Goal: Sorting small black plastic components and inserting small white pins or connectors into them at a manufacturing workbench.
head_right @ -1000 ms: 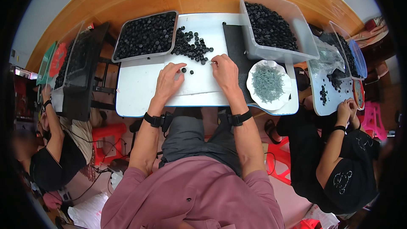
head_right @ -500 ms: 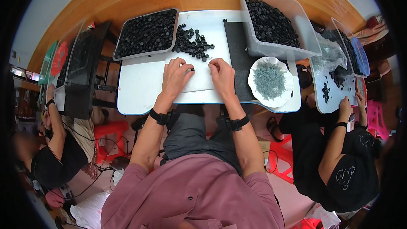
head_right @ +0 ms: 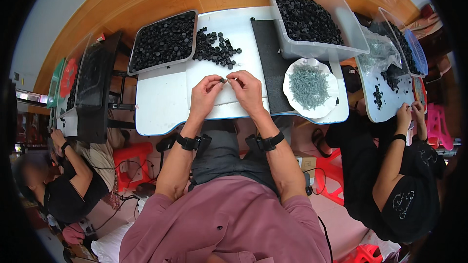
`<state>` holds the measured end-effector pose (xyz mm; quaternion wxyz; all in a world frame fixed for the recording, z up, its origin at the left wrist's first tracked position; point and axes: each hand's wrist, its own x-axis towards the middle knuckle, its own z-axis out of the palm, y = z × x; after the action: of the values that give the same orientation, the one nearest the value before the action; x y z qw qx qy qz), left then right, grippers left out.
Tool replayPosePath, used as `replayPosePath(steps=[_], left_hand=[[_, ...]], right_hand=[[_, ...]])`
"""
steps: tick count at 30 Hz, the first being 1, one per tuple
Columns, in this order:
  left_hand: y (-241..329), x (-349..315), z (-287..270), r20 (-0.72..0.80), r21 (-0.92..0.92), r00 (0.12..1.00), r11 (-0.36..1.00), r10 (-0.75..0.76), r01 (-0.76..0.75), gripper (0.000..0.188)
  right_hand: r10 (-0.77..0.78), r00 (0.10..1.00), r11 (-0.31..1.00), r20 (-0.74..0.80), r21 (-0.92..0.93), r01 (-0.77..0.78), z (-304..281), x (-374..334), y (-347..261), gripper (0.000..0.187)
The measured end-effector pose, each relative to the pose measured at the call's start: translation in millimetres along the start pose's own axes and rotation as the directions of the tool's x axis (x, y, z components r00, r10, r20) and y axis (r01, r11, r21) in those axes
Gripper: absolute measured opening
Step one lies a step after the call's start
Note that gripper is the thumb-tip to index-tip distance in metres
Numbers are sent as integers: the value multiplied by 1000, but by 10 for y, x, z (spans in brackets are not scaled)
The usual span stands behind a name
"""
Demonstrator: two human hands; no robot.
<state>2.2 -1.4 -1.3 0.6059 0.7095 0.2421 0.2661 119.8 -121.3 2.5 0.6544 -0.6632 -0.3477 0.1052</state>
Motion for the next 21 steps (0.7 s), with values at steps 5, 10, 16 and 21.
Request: replayPosePath(steps=[5, 10, 16, 21], left_hand=[[8, -5, -5, 11, 33, 1000, 999, 3, -3, 22], [28, -18, -13, 30, 67, 999, 998, -14, 12, 22], [-2, -23, -20, 27, 58, 1000, 998, -1, -1, 21], [43, -33, -5, 43, 115, 998, 993, 35, -40, 21]], right_hand=[[-58, 998, 996, 21, -66, 59, 6, 2, -43, 10], [-65, 997, 994, 32, -83, 68, 8, -3, -35, 10], [-65, 996, 991, 62, -114, 72, -10, -11, -60, 8], [-85, 993, 984, 76, -152, 96, -3, -10, -24, 10]])
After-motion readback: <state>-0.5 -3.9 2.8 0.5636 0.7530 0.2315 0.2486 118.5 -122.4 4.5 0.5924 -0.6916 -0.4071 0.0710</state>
